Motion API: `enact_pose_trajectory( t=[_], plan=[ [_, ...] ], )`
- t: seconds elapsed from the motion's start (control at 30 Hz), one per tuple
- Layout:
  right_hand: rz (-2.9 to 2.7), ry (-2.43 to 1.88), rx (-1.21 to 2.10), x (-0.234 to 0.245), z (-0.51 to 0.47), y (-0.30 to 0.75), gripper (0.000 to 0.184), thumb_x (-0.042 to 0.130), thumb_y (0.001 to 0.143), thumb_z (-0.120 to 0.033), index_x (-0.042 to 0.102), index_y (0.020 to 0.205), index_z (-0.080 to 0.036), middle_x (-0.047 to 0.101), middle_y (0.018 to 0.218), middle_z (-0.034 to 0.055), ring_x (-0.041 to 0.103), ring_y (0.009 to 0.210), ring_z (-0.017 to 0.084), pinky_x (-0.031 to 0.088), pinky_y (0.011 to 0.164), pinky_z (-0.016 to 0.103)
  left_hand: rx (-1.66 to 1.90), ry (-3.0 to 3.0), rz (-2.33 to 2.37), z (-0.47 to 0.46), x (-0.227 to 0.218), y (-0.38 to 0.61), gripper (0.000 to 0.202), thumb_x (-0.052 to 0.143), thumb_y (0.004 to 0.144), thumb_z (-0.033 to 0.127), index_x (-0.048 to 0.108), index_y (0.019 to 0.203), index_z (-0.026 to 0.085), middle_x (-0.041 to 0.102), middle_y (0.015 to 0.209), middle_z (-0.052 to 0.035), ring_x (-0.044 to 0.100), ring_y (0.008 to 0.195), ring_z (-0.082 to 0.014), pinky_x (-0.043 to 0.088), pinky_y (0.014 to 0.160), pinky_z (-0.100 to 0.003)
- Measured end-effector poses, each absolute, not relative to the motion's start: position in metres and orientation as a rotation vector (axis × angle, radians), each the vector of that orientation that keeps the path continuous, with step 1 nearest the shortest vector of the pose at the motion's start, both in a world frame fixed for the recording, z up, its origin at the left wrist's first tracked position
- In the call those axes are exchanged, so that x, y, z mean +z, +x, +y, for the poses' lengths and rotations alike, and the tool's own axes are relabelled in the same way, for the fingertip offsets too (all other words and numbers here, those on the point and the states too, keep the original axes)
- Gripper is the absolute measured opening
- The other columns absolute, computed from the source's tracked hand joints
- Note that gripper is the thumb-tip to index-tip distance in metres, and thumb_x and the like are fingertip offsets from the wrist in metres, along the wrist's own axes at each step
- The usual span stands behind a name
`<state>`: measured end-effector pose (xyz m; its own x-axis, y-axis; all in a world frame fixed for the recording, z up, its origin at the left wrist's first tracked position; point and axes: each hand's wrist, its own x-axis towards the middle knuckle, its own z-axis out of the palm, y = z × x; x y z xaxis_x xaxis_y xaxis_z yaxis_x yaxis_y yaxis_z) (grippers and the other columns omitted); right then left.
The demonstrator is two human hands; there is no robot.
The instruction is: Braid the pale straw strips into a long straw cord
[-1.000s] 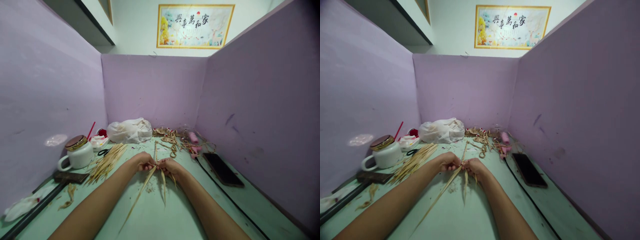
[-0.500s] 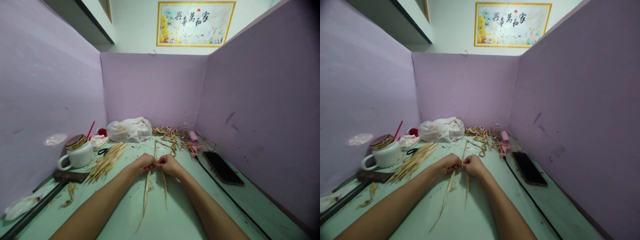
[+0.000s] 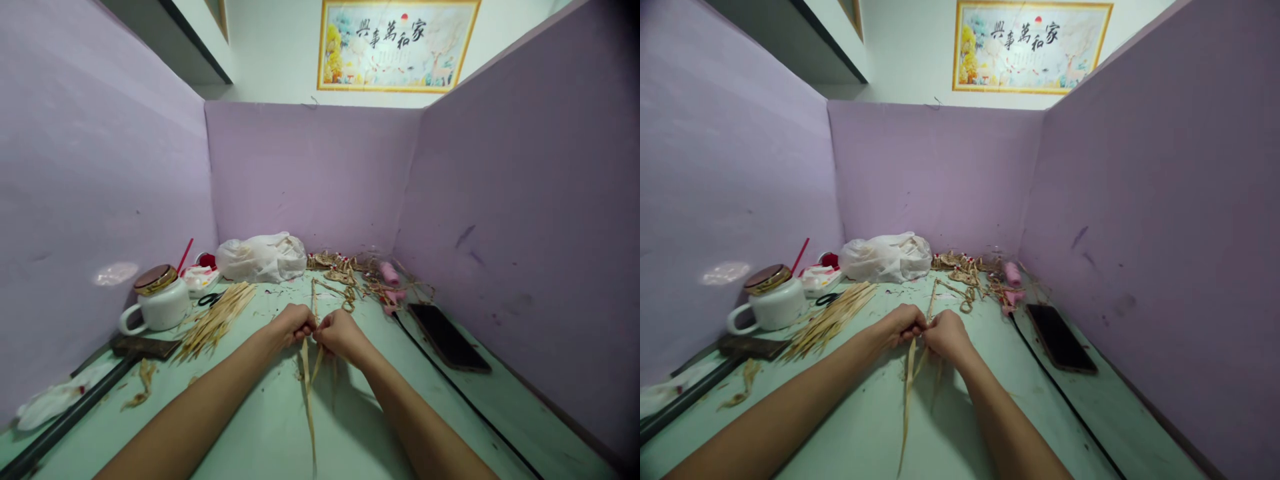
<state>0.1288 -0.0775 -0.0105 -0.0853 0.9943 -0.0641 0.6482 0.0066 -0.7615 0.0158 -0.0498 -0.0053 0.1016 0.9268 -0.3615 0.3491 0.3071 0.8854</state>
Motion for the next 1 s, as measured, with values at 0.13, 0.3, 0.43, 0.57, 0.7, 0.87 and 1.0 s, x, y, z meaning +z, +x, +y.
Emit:
enact_pose_trajectory(
  t=[0.13, 0.3, 0.43, 0.57, 0.7, 0.87, 1.0],
  plan=[
    [-1.882, -1.720, 0.590, -0.013, -0.086, 0.126, 0.011, 0.051, 0.056, -0.014, 0.061, 0.050, -0.014, 0.054, 0.042, 0.0033, 0.050, 0.045, 0.011, 0.028, 0.043, 0.020, 0.534, 1.172, 1.461, -0.050, -0.006, 0.010, 0.017, 0.051, 0.054, 0.013, 0.039, 0.042, 0.014, 0.036, 0.034, 0.0036, 0.025, 0.028, -0.0024, 0.011, 0.033, -0.018],
    [-1.902, -1.642, 0.681, -0.018, -0.090, 0.129, 0.014, 0.050, 0.059, -0.016, 0.062, 0.052, -0.014, 0.054, 0.042, 0.0018, 0.047, 0.044, 0.010, 0.027, 0.042, 0.019, 0.528, 1.198, 1.298, -0.053, -0.012, 0.004, 0.015, 0.049, 0.055, 0.013, 0.039, 0.045, 0.014, 0.032, 0.034, 0.0053, 0.023, 0.027, -0.0026, 0.007, 0.034, -0.019],
    [-1.895, -1.559, 1.077, -0.015, -0.082, 0.137, 0.012, 0.055, 0.060, -0.021, 0.060, 0.054, -0.013, 0.055, 0.046, 0.0018, 0.048, 0.043, 0.009, 0.032, 0.041, 0.018, 0.553, 1.206, 1.372, -0.052, -0.014, 0.002, 0.014, 0.050, 0.053, 0.014, 0.039, 0.045, 0.015, 0.032, 0.033, 0.0057, 0.021, 0.028, -0.0023, 0.006, 0.034, -0.020],
    [-1.557, -1.585, 1.060, -0.005, -0.073, 0.144, 0.007, 0.055, 0.063, -0.019, 0.056, 0.060, -0.013, 0.055, 0.052, 0.0015, 0.050, 0.047, 0.009, 0.037, 0.042, 0.017, 0.535, 1.224, 1.354, -0.047, -0.015, -0.001, 0.016, 0.053, 0.052, 0.017, 0.039, 0.045, 0.015, 0.033, 0.035, 0.0059, 0.021, 0.028, -0.0018, 0.007, 0.034, -0.019],
    [-1.308, -1.476, 1.432, -0.004, -0.075, 0.139, 0.004, 0.049, 0.067, -0.012, 0.052, 0.066, -0.013, 0.055, 0.056, 0.0014, 0.049, 0.045, 0.008, 0.041, 0.043, 0.018, 0.487, 1.265, 1.317, -0.044, -0.016, -0.004, 0.020, 0.057, 0.053, 0.023, 0.040, 0.047, 0.015, 0.031, 0.035, 0.0069, 0.020, 0.030, -0.0016, 0.008, 0.034, -0.019],
    [-1.334, -1.431, 1.509, -0.014, -0.074, 0.130, 0.011, 0.048, 0.064, -0.009, 0.049, 0.053, -0.011, 0.044, 0.041, -0.0029, 0.036, 0.032, 0.004, 0.030, 0.033, 0.016, 0.473, 1.357, 1.361, -0.047, -0.015, -0.003, 0.019, 0.058, 0.053, 0.026, 0.044, 0.049, 0.014, 0.031, 0.035, 0.0069, 0.022, 0.031, -0.0024, 0.012, 0.034, -0.018],
    [-1.374, -1.461, 1.398, -0.026, -0.065, 0.132, 0.015, 0.050, 0.060, -0.010, 0.044, 0.047, -0.013, 0.035, 0.035, -0.0062, 0.025, 0.028, 0.002, 0.016, 0.030, 0.016, 0.455, 1.532, 1.416, -0.051, -0.012, -0.003, 0.014, 0.058, 0.052, 0.023, 0.048, 0.049, 0.014, 0.034, 0.035, 0.0059, 0.026, 0.031, -0.0040, 0.017, 0.035, -0.019]
  ],
)
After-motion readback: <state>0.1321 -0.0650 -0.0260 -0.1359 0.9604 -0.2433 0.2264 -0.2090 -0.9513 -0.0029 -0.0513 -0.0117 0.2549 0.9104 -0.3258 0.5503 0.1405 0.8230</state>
